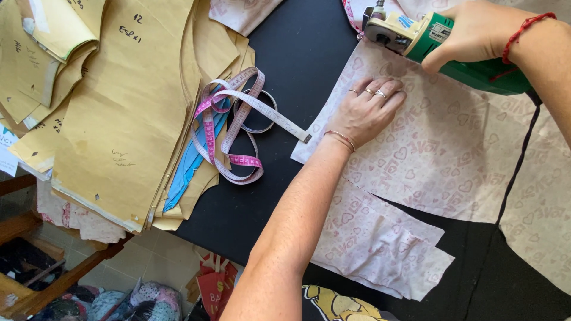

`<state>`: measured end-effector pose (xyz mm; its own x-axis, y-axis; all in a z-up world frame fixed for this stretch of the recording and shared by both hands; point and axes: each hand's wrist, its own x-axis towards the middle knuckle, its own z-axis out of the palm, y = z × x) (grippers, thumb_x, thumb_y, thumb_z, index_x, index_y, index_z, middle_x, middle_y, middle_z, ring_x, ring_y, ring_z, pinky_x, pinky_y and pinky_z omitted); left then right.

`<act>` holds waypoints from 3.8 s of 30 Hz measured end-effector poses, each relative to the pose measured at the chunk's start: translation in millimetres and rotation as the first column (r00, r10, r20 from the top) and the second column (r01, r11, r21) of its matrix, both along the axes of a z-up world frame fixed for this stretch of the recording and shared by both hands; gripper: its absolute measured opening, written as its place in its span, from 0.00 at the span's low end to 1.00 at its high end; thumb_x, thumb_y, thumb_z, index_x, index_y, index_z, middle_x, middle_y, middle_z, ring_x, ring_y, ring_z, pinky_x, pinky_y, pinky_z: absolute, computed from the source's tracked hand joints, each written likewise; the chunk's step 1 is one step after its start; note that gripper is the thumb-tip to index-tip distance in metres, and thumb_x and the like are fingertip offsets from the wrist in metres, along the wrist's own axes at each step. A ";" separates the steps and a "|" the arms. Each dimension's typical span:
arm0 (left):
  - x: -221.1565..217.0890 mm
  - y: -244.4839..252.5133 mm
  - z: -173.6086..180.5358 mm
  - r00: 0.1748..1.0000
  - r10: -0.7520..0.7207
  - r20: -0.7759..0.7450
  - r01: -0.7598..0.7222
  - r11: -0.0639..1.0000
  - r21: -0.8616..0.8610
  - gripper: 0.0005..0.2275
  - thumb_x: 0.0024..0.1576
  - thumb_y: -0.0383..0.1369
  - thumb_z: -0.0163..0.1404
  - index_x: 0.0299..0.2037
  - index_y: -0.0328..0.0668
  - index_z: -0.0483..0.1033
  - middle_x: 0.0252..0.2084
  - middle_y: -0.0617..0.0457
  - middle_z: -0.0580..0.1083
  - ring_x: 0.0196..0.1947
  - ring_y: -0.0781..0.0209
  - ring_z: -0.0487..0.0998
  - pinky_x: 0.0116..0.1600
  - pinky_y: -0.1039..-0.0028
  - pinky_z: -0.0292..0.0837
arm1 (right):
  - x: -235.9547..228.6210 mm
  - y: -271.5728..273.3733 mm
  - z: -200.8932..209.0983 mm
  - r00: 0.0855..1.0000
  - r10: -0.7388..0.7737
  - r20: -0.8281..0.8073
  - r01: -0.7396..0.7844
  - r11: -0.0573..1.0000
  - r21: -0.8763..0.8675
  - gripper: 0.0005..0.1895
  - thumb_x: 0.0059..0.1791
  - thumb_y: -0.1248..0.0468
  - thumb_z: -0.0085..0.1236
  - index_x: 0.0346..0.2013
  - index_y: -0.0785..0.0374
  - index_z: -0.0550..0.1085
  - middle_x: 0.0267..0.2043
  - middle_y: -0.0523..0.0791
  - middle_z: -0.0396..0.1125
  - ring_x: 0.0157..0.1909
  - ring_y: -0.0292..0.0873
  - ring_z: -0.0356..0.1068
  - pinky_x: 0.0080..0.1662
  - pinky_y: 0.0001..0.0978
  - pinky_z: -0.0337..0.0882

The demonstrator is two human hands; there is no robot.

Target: The person uses an electric rotary cutter to cut a piece of patterned fabric on a black table. They then fold the cut fabric and place it on a nearby chair. Finally, they arrange several paper pattern pieces on the remaining fabric and trace their outlines with a blue pen.

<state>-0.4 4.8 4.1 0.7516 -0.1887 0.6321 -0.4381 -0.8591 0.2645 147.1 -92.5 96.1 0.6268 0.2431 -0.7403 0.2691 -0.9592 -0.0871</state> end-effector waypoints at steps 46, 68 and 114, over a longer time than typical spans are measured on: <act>-119.8 -110.7 0.2 0.974 -0.186 -0.126 0.182 0.982 -0.042 0.10 0.50 0.20 0.37 0.37 0.46 0.69 0.51 0.53 0.65 0.54 0.58 0.65 0.59 0.53 0.49 | -336.5 -420.7 30.3 0.619 -0.765 0.180 0.636 0.622 0.457 0.23 0.30 0.74 0.60 0.39 0.71 0.68 0.32 0.52 0.67 0.37 0.42 0.65 0.44 0.33 0.63; -173.5 -415.4 -14.0 0.722 -0.474 -0.503 0.614 0.775 0.150 0.16 0.48 0.45 0.46 0.44 0.52 0.70 0.62 0.53 0.47 0.63 0.61 0.45 0.64 0.52 0.41 | -268.6 -555.1 -2.1 0.809 -0.588 -0.016 0.566 0.785 -0.252 0.29 0.29 0.62 0.61 0.46 0.52 0.70 0.31 0.48 0.69 0.27 0.48 0.64 0.28 0.35 0.61; -172.3 -416.3 -35.9 0.774 -0.594 -0.220 0.615 0.788 0.036 0.13 0.57 0.37 0.39 0.43 0.42 0.75 0.60 0.48 0.53 0.62 0.54 0.49 0.65 0.56 0.35 | -213.5 -476.9 -10.0 0.970 -0.235 -0.060 0.206 0.930 -0.304 0.38 0.22 0.57 0.64 0.47 0.43 0.69 0.34 0.45 0.72 0.33 0.46 0.69 0.36 0.31 0.66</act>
